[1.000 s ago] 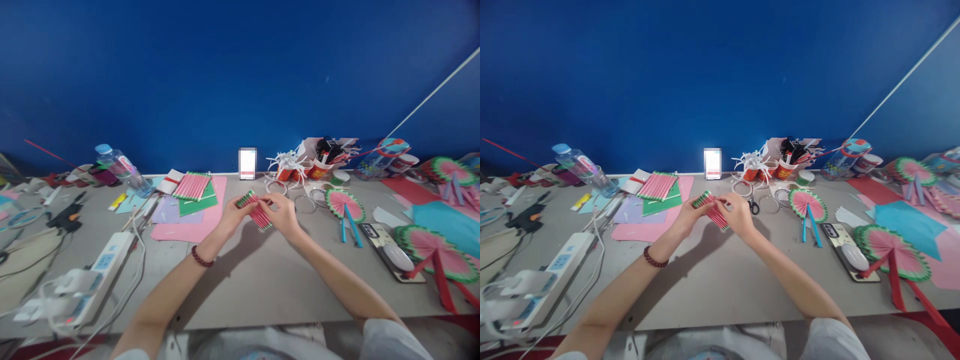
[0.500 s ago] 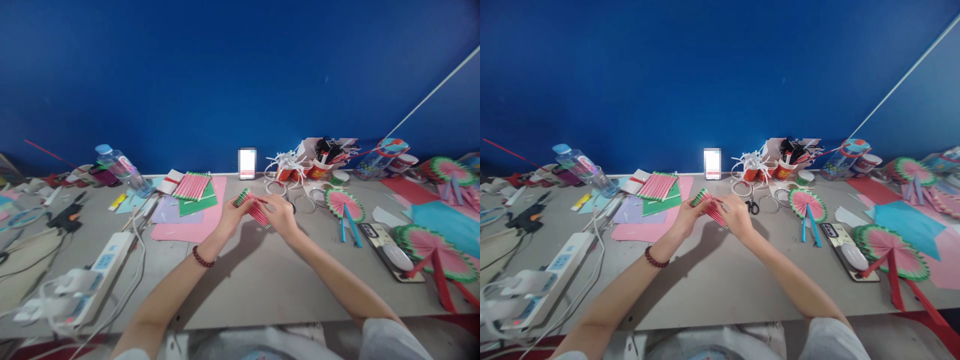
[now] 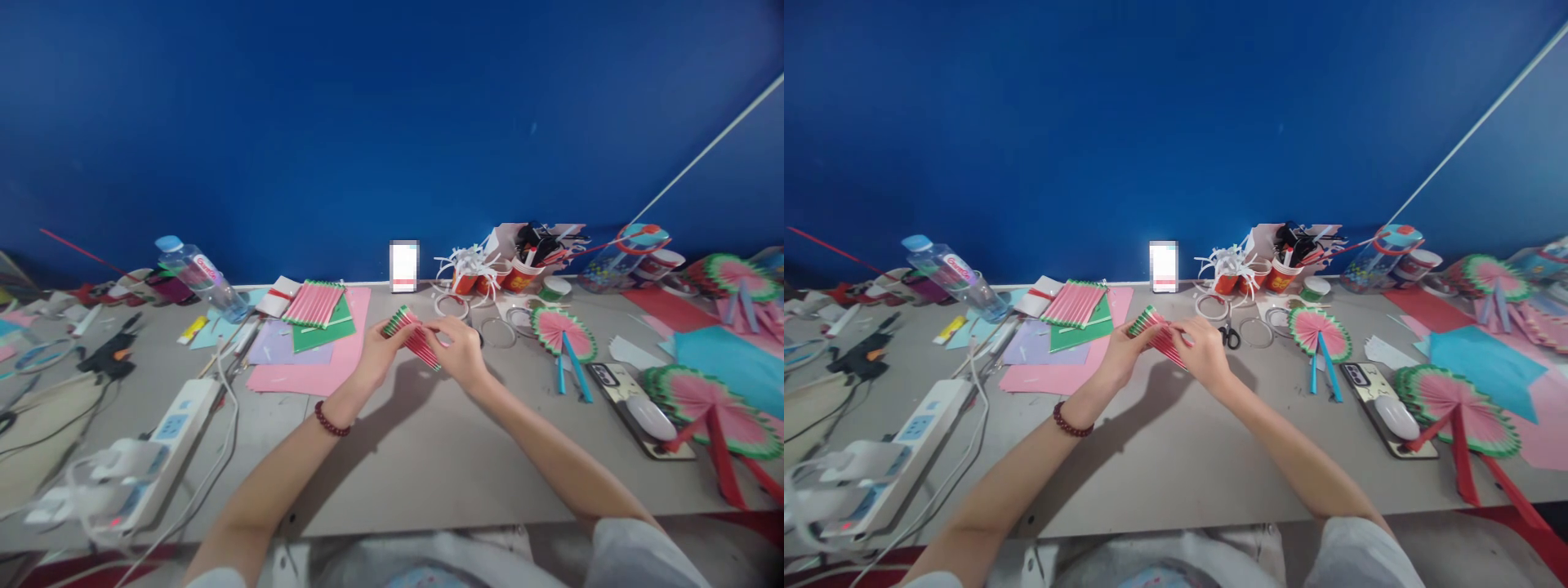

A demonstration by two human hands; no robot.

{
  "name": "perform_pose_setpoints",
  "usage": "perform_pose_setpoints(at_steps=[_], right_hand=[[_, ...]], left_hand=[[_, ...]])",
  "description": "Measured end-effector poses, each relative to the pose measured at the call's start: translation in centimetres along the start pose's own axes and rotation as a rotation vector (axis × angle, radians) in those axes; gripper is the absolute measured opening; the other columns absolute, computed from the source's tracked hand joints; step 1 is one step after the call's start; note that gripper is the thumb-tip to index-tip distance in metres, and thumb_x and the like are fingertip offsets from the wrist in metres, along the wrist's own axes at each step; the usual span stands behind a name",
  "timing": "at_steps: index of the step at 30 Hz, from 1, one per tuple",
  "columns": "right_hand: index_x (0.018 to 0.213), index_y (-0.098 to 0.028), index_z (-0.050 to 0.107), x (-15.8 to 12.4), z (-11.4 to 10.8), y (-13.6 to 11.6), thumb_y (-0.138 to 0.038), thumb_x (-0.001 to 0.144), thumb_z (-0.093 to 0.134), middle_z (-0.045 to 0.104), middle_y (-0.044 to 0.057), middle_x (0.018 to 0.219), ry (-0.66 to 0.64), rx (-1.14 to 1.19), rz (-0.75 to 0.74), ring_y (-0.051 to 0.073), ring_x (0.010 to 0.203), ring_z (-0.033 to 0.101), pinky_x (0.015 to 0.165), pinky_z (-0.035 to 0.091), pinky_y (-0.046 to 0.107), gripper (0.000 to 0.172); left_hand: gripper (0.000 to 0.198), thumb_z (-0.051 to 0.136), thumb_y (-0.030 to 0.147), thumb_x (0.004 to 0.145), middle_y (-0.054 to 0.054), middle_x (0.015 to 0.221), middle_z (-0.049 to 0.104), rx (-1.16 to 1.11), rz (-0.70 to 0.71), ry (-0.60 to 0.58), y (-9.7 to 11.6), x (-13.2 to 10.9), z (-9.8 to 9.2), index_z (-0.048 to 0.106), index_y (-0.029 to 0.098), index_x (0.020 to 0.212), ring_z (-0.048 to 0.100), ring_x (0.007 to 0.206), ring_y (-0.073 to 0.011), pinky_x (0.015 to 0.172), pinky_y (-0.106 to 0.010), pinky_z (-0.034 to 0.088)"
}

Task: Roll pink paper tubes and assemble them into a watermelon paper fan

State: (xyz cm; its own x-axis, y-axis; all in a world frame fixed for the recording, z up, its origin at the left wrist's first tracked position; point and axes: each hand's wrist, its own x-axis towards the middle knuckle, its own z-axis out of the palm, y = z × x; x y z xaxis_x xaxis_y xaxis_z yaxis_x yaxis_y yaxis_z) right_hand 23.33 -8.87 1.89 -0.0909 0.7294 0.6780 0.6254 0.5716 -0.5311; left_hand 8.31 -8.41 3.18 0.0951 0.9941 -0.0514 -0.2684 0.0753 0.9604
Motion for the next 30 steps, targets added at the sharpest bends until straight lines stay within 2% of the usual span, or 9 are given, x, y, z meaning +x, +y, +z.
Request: perform_pose_setpoints(at_steps=[4,8,18,24,30], right_hand=[[0.086,-0.024,0.07,0.16,0.0,-0.01,-0.028,0.085,0.055,0.071,0.005,0.081,0.007,0.046,0.054,0.019,0.07,0.064,0.071,0.052,0.034,0.016],[0.08,-0.022,0.068,0.11,0.11,0.03,-0.025,0.084,0.055,0.07,0.004,0.078,0.02,0.067,0.067,0.018,0.068,0.062,0.069,0.051,0.033,0.014],[0.08,-0.021,0.064,-0.1,-0.08,-0.51,-0.017,0.084,0.049,0.068,0.007,0.076,0.0,-0.049,-0.09,0.021,0.073,0.058,0.071,0.048,0.035,0.016],[0.083,-0.022,0.066,-0.02,0.02,-0.25,-0.019,0.085,0.052,0.069,0.004,0.078,0.029,0.0,-0.052,0.019,0.074,0.061,0.071,0.049,0.033,0.014],[0.076,-0.021,0.064,0.03,0.02,-0.38,-0.017,0.082,0.052,0.068,0.004,0.075,0.066,0.014,-0.055,0.017,0.07,0.059,0.069,0.049,0.03,0.014]], left_hand=[[0.033,0.075,0.037,0.065,-0.008,0.087,0.071,0.01,0.032,-0.02,-0.08,0.01,-0.12,0.072,0.014,0.087,0.064,0.079,-0.0182,0.079,-0.032,0.049],[0.034,0.074,0.036,0.066,-0.008,0.09,0.07,0.009,0.032,-0.04,-0.48,0.07,-0.16,0.071,0.014,0.091,0.063,0.081,-0.0182,0.079,-0.032,0.049],[0.033,0.076,0.036,0.064,-0.007,0.087,0.07,0.008,-0.02,-0.042,-0.42,-0.09,0.02,0.071,0.013,0.087,0.062,0.078,-0.0175,0.077,-0.031,0.049],[0.034,0.076,0.037,0.064,-0.007,0.086,0.07,0.005,-0.011,-0.043,-0.11,-0.16,-0.07,0.072,0.013,0.087,0.062,0.077,-0.0169,0.077,-0.031,0.05],[0.035,0.077,0.037,0.062,-0.007,0.079,0.07,0.017,-0.018,-0.062,0.06,-0.38,0.25,0.072,0.011,0.085,0.061,0.071,-0.0158,0.072,-0.029,0.049]])
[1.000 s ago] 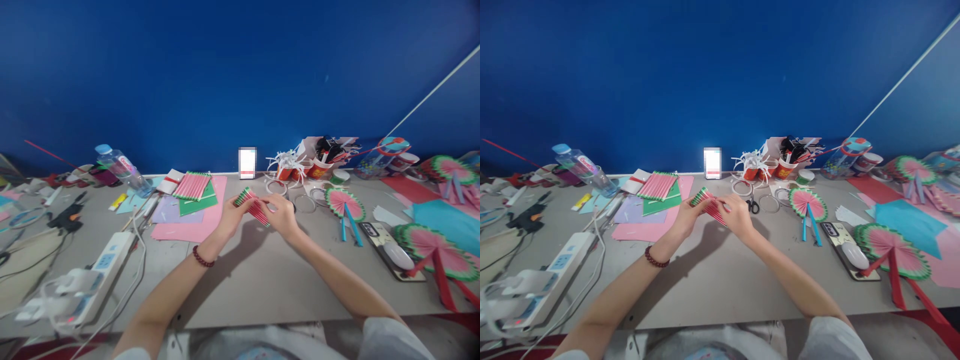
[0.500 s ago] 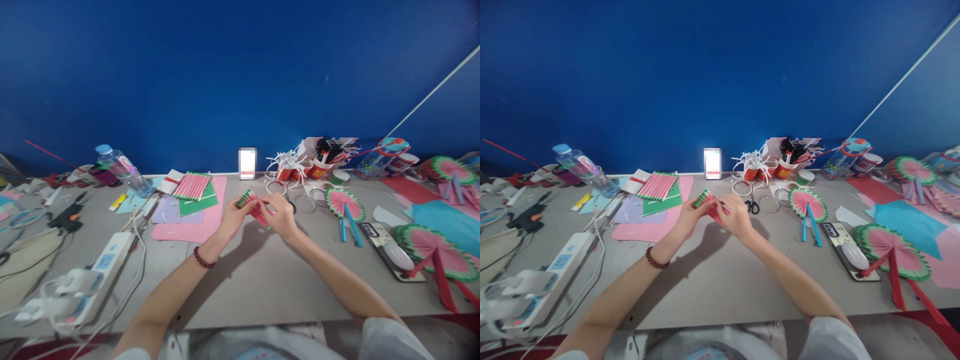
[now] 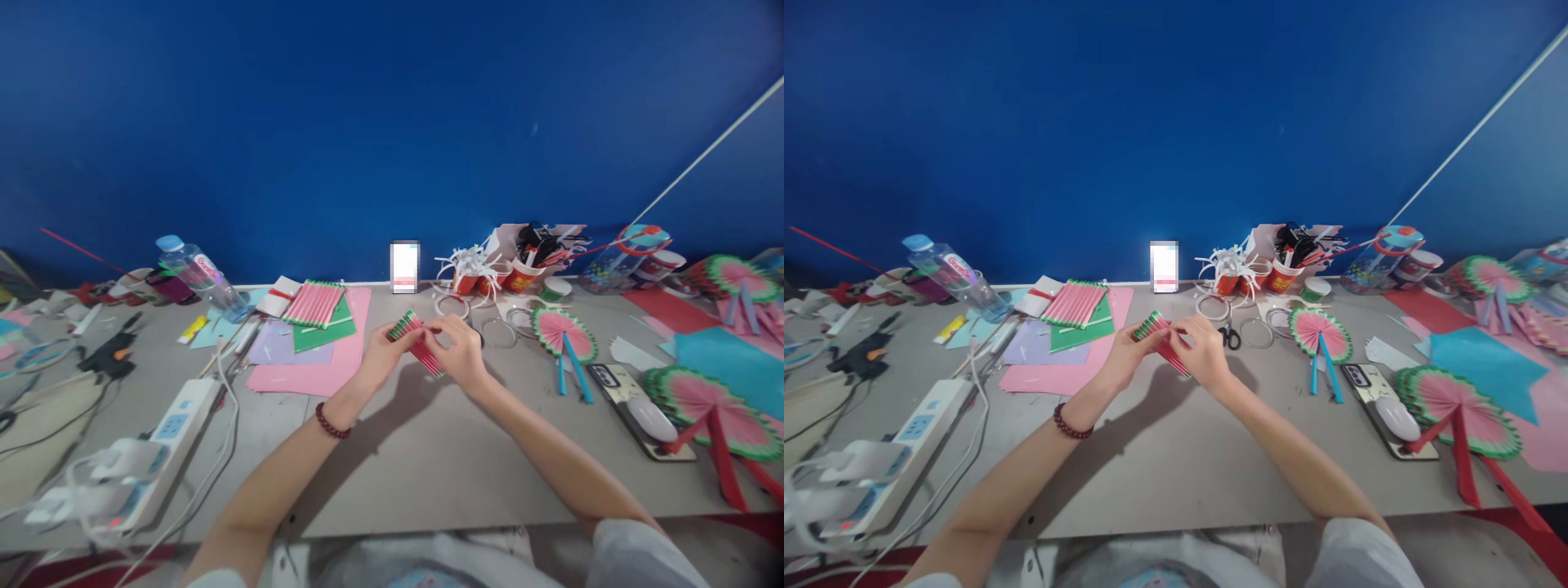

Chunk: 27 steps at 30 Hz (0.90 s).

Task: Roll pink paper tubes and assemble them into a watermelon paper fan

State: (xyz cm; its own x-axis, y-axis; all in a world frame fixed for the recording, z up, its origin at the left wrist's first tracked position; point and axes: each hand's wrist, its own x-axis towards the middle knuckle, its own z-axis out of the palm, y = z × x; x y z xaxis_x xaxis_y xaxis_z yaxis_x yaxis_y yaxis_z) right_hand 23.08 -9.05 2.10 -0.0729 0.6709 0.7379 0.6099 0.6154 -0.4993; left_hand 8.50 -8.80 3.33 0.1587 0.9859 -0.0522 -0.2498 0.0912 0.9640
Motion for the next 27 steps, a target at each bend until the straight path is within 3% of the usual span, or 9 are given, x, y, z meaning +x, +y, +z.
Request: perform_pose_setpoints(at_steps=[4,10,16,21,27], right_hand=[[0.073,-0.021,0.062,0.2,-0.3,-0.4,-0.014,0.081,0.052,0.065,0.003,0.07,0.003,-0.034,-0.053,0.017,0.069,0.057,0.067,0.048,0.031,0.015],[0.081,-0.021,0.065,0.1,-0.2,-0.3,-0.015,0.082,0.053,0.068,0.004,0.078,0.002,0.002,-0.012,0.017,0.074,0.06,0.071,0.049,0.031,0.013],[0.073,-0.02,0.064,0.2,-0.4,-0.6,-0.014,0.081,0.053,0.066,0.003,0.07,0.013,0.016,0.001,0.016,0.067,0.058,0.067,0.048,0.029,0.015],[0.084,-0.022,0.069,0.4,-0.3,0.0,-0.021,0.084,0.054,0.07,0.003,0.079,-0.02,0.022,0.042,0.017,0.07,0.062,0.07,0.05,0.031,0.014],[0.077,-0.021,0.068,0.1,-0.1,0.4,-0.017,0.082,0.053,0.07,0.003,0.075,-0.066,-0.011,0.06,0.017,0.067,0.061,0.067,0.049,0.03,0.017]], left_hand=[[0.034,0.077,0.037,0.061,-0.007,0.077,0.069,-0.004,-0.02,-0.015,0.1,-0.1,0.2,0.072,0.011,0.081,0.061,0.069,-0.0161,0.069,-0.029,0.05],[0.034,0.078,0.037,0.059,-0.005,0.075,0.069,-0.023,-0.026,-0.005,0.4,-0.1,0.1,0.071,0.012,0.081,0.06,0.068,-0.0144,0.071,-0.029,0.05],[0.033,0.079,0.037,0.058,-0.005,0.072,0.069,0.004,-0.064,-0.043,0.6,-0.2,0.3,0.072,0.012,0.078,0.061,0.067,-0.0151,0.071,-0.03,0.05],[0.032,0.077,0.035,0.061,-0.007,0.081,0.071,-0.041,-0.018,0.033,0.2,0.5,-0.5,0.072,0.014,0.084,0.064,0.073,-0.0173,0.075,-0.032,0.051],[0.032,0.077,0.034,0.062,-0.01,0.089,0.072,-0.128,0.037,0.092,0.8,0.9,-1.2,0.072,0.013,0.086,0.066,0.082,-0.0202,0.081,-0.036,0.05]])
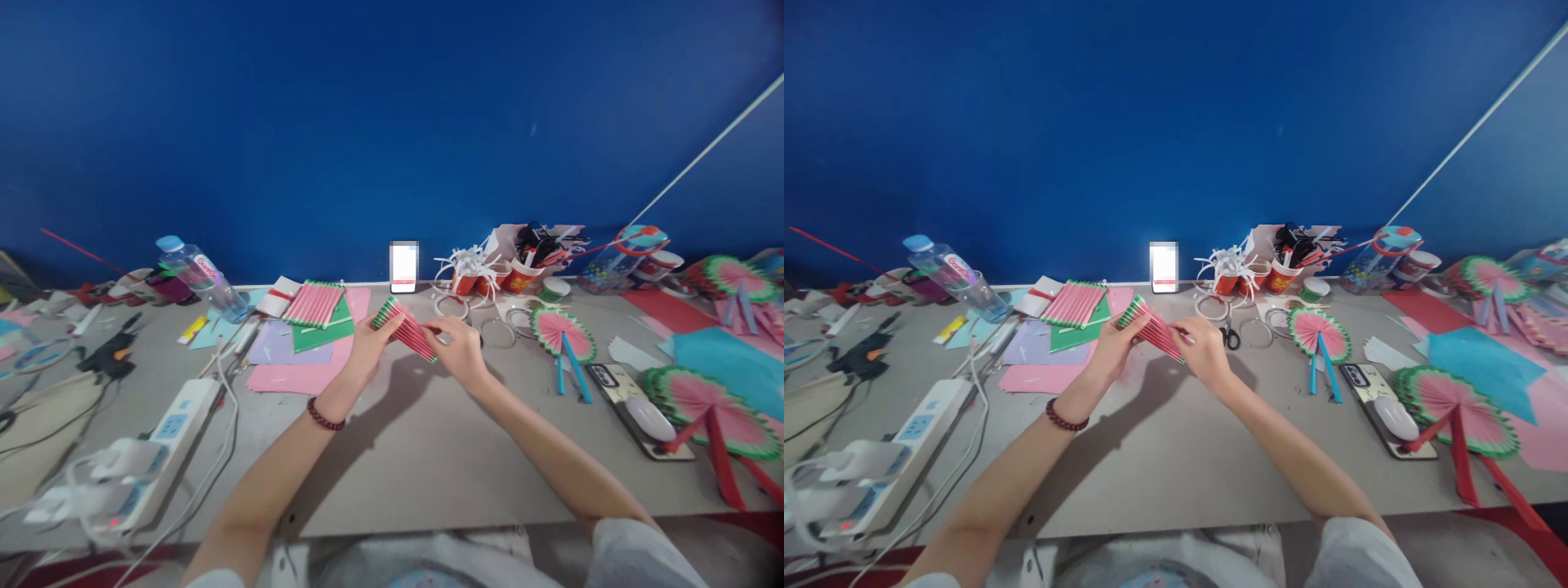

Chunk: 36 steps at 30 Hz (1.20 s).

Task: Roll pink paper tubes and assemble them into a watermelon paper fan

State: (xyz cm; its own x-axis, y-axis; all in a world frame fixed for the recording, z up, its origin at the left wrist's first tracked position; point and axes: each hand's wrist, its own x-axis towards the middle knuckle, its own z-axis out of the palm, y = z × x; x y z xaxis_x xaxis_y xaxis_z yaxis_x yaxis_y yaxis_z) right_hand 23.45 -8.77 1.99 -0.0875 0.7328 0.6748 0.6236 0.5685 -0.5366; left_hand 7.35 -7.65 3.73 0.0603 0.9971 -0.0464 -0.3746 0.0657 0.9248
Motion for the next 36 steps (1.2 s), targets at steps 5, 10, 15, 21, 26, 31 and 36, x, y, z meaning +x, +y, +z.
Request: perform_pose_setpoints(at_steps=[5,10,15,21,26,31,36], right_hand=[[0.074,-0.02,0.066,0.0,-0.1,-0.2,-0.016,0.081,0.052,0.068,0.003,0.07,0.029,-0.02,-0.016,0.018,0.068,0.06,0.068,0.048,0.03,0.017],[0.079,-0.02,0.067,0.0,-0.1,-0.2,-0.021,0.083,0.055,0.07,0.004,0.076,0.041,0.013,-0.023,0.017,0.069,0.062,0.068,0.049,0.03,0.013],[0.076,-0.021,0.066,-0.1,0.0,-0.2,-0.019,0.084,0.051,0.069,0.003,0.074,0.041,0.009,-0.031,0.017,0.07,0.061,0.069,0.049,0.03,0.017],[0.082,-0.022,0.07,0.0,-0.1,0.1,-0.021,0.085,0.052,0.072,0.003,0.078,0.006,0.018,-0.011,0.018,0.071,0.063,0.07,0.05,0.031,0.019],[0.08,-0.021,0.071,0.0,0.1,0.3,-0.021,0.084,0.054,0.07,0.003,0.075,-0.002,0.016,0.035,0.017,0.067,0.062,0.068,0.049,0.029,0.017],[0.084,-0.021,0.071,-0.1,0.0,0.4,-0.022,0.087,0.05,0.071,0.004,0.078,0.002,-0.01,0.003,0.017,0.07,0.063,0.07,0.049,0.03,0.021],[0.089,-0.021,0.072,-0.1,0.1,0.5,-0.027,0.084,0.055,0.073,0.005,0.084,-0.014,0.026,0.055,0.017,0.071,0.066,0.071,0.052,0.03,0.018]], left_hand=[[0.033,0.078,0.034,0.061,-0.009,0.085,0.072,0.019,-0.006,-0.003,0.2,0.0,0.1,0.072,0.013,0.085,0.066,0.078,-0.0189,0.08,-0.036,0.051],[0.034,0.076,0.035,0.063,-0.01,0.09,0.072,0.055,0.006,-0.035,0.0,0.0,0.0,0.072,0.013,0.088,0.065,0.08,-0.0185,0.079,-0.034,0.052],[0.031,0.076,0.035,0.063,-0.008,0.085,0.072,0.064,0.008,-0.032,-0.2,-0.2,0.1,0.072,0.013,0.086,0.065,0.076,-0.018,0.078,-0.035,0.052],[0.03,0.075,0.034,0.064,-0.008,0.087,0.071,0.007,0.023,0.004,0.1,0.3,-0.3,0.071,0.013,0.086,0.066,0.082,-0.0195,0.081,-0.035,0.051],[0.027,0.078,0.034,0.059,-0.007,0.079,0.07,-0.008,0.015,0.074,1.1,0.9,-1.0,0.069,0.015,0.076,0.065,0.075,-0.0183,0.076,-0.034,0.051],[0.027,0.08,0.034,0.058,-0.007,0.076,0.07,-0.034,-0.009,0.05,1.2,1.2,-1.4,0.068,0.014,0.072,0.064,0.07,-0.0163,0.071,-0.032,0.051],[0.028,0.081,0.033,0.057,-0.006,0.074,0.069,-0.071,-0.01,0.05,1.2,1.7,-2.0,0.067,0.014,0.072,0.064,0.068,-0.0154,0.074,-0.032,0.05]])
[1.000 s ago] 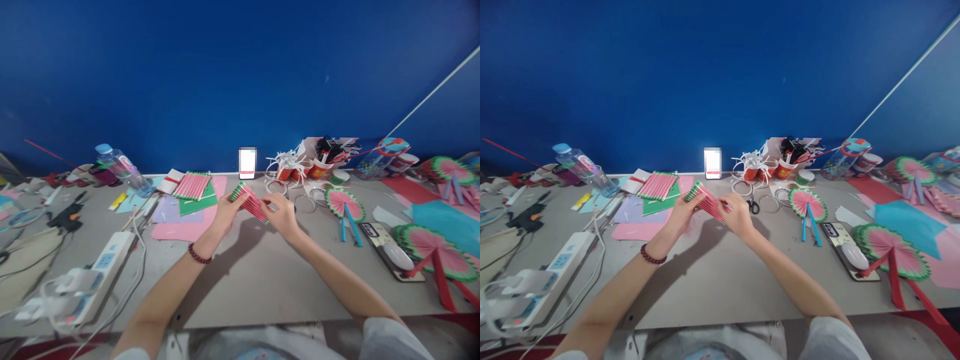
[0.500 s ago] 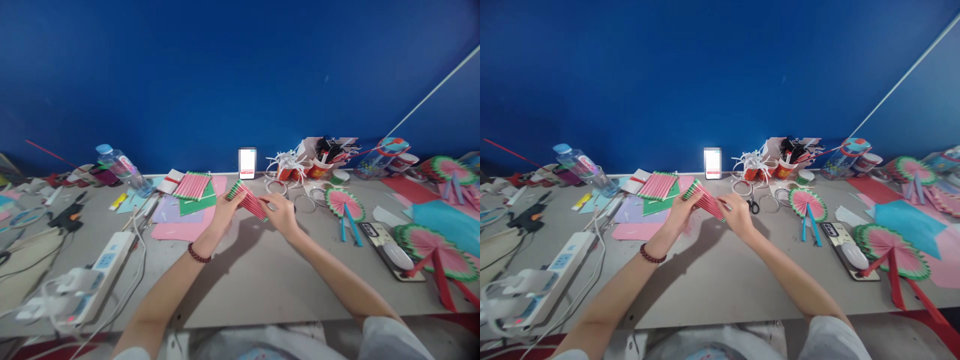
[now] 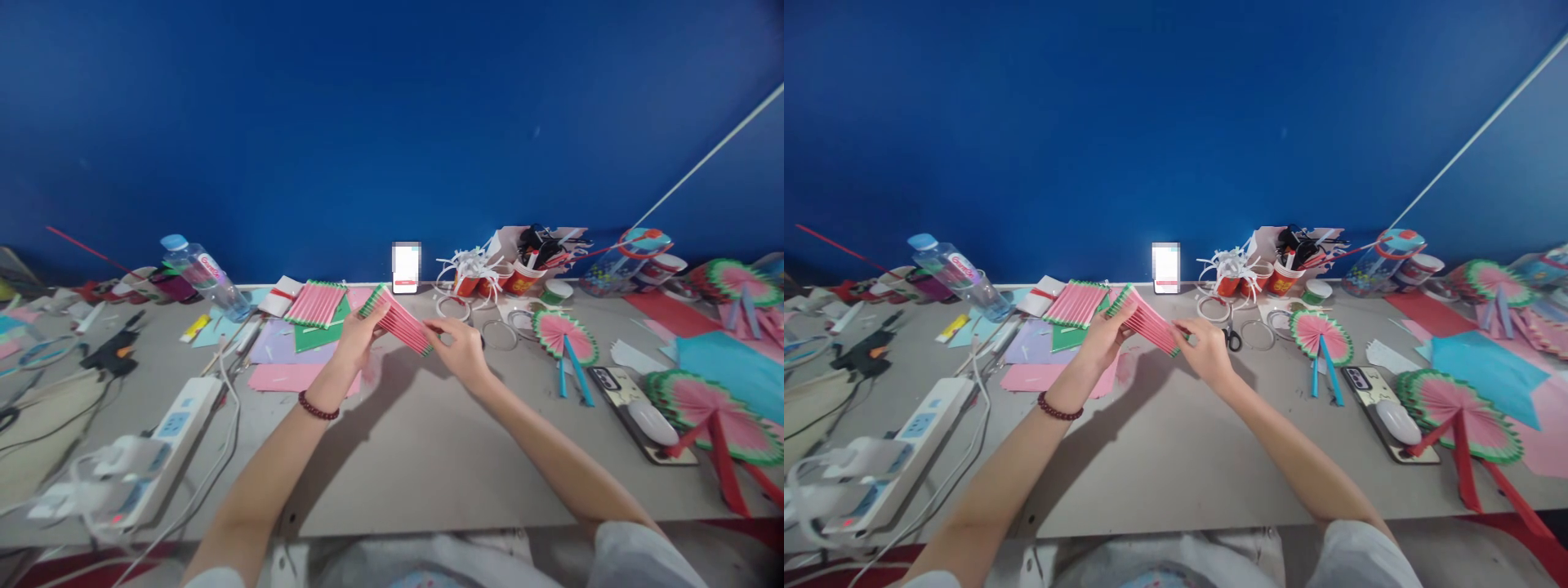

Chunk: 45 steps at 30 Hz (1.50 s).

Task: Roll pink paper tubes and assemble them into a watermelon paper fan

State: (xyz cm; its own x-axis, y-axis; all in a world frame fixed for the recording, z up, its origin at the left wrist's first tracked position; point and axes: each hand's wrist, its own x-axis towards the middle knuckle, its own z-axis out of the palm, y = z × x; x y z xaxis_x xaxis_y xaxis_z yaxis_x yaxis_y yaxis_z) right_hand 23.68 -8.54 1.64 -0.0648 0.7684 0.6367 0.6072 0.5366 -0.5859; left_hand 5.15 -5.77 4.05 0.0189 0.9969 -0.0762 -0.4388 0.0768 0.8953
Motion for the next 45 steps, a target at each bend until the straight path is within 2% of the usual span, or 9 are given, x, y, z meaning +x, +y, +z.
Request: perform_pose_setpoints(at_steps=[6,12,17,26,31,34,39,42,45], right_hand=[[0.082,-0.022,0.073,-0.3,0.4,0.8,-0.029,0.087,0.052,0.075,0.005,0.082,-0.041,-0.062,0.007,0.02,0.071,0.069,0.068,0.053,0.031,0.023],[0.105,-0.023,0.069,-0.7,0.9,1.6,-0.023,0.09,0.045,0.073,0.006,0.099,-0.143,-0.129,-0.023,0.022,0.084,0.07,0.074,0.053,0.032,0.028],[0.104,-0.021,0.069,-0.5,0.7,0.9,-0.025,0.088,0.049,0.074,0.005,0.095,-0.211,-0.082,0.046,0.019,0.07,0.07,0.067,0.053,0.028,0.026],[0.112,-0.023,0.064,-0.7,0.7,0.9,-0.01,0.084,0.041,0.074,0.005,0.094,-0.359,-0.166,-0.004,0.019,0.076,0.07,0.067,0.051,0.026,0.038],[0.119,-0.022,0.059,-0.7,0.8,0.2,-0.024,0.084,0.052,0.071,0.008,0.106,-0.33,-0.15,0.013,0.024,0.091,0.067,0.076,0.051,0.033,0.036],[0.12,-0.021,0.057,-0.7,1.0,-0.1,-0.036,0.077,0.062,0.069,0.01,0.108,-0.318,-0.147,0.011,0.027,0.095,0.064,0.079,0.05,0.037,0.045],[0.118,-0.017,0.055,-0.8,1.5,0.2,-0.031,0.078,0.06,0.068,0.011,0.106,-0.329,-0.005,0.118,0.024,0.092,0.064,0.081,0.05,0.038,0.043],[0.123,-0.019,0.05,-1.0,1.9,0.1,-0.037,0.073,0.065,0.065,0.012,0.111,-0.302,0.103,0.181,0.024,0.094,0.064,0.082,0.05,0.039,0.056],[0.124,-0.02,0.046,-1.2,2.4,-0.1,-0.039,0.067,0.071,0.066,0.011,0.108,-0.286,0.211,0.282,0.025,0.093,0.065,0.082,0.05,0.04,0.065]], left_hand=[[0.031,0.082,0.034,0.054,-0.006,0.08,0.071,-0.038,0.023,0.052,-0.2,0.5,-0.4,0.067,0.015,0.074,0.065,0.073,-0.0169,0.077,-0.033,0.049],[0.029,0.081,0.034,0.057,-0.006,0.081,0.07,-0.032,0.016,0.052,-0.8,0.9,-0.7,0.065,0.016,0.074,0.064,0.073,-0.0162,0.076,-0.032,0.049],[0.031,0.081,0.036,0.056,-0.005,0.078,0.07,-0.023,0.017,0.052,-1.0,1.2,-0.8,0.065,0.016,0.073,0.064,0.068,-0.015,0.073,-0.032,0.049],[0.032,0.079,0.037,0.059,-0.007,0.083,0.07,0.021,0.042,0.015,-1.1,1.1,-0.9,0.068,0.015,0.08,0.064,0.071,-0.0162,0.07,-0.03,0.05],[0.032,0.078,0.037,0.059,-0.007,0.081,0.07,0.062,0.012,0.06,-1.8,0.9,-0.5,0.067,0.014,0.078,0.065,0.071,-0.0165,0.07,-0.03,0.05],[0.034,0.078,0.038,0.06,-0.008,0.082,0.071,0.077,0.002,0.046,-2.6,0.7,-0.3,0.067,0.014,0.081,0.065,0.071,-0.0168,0.069,-0.029,0.05],[0.032,0.075,0.042,0.064,-0.008,0.078,0.07,0.158,-0.018,-0.049,-3.0,0.3,-0.1,0.068,0.013,0.077,0.064,0.07,-0.0165,0.072,-0.03,0.05],[0.03,0.074,0.041,0.066,-0.008,0.083,0.071,0.113,-0.048,-0.1,-2.7,0.0,0.2,0.069,0.014,0.08,0.065,0.074,-0.0169,0.075,-0.031,0.05],[0.03,0.075,0.04,0.065,-0.008,0.084,0.071,0.075,-0.087,-0.07,-2.6,-0.2,0.5,0.07,0.014,0.081,0.065,0.075,-0.0172,0.074,-0.03,0.05]])
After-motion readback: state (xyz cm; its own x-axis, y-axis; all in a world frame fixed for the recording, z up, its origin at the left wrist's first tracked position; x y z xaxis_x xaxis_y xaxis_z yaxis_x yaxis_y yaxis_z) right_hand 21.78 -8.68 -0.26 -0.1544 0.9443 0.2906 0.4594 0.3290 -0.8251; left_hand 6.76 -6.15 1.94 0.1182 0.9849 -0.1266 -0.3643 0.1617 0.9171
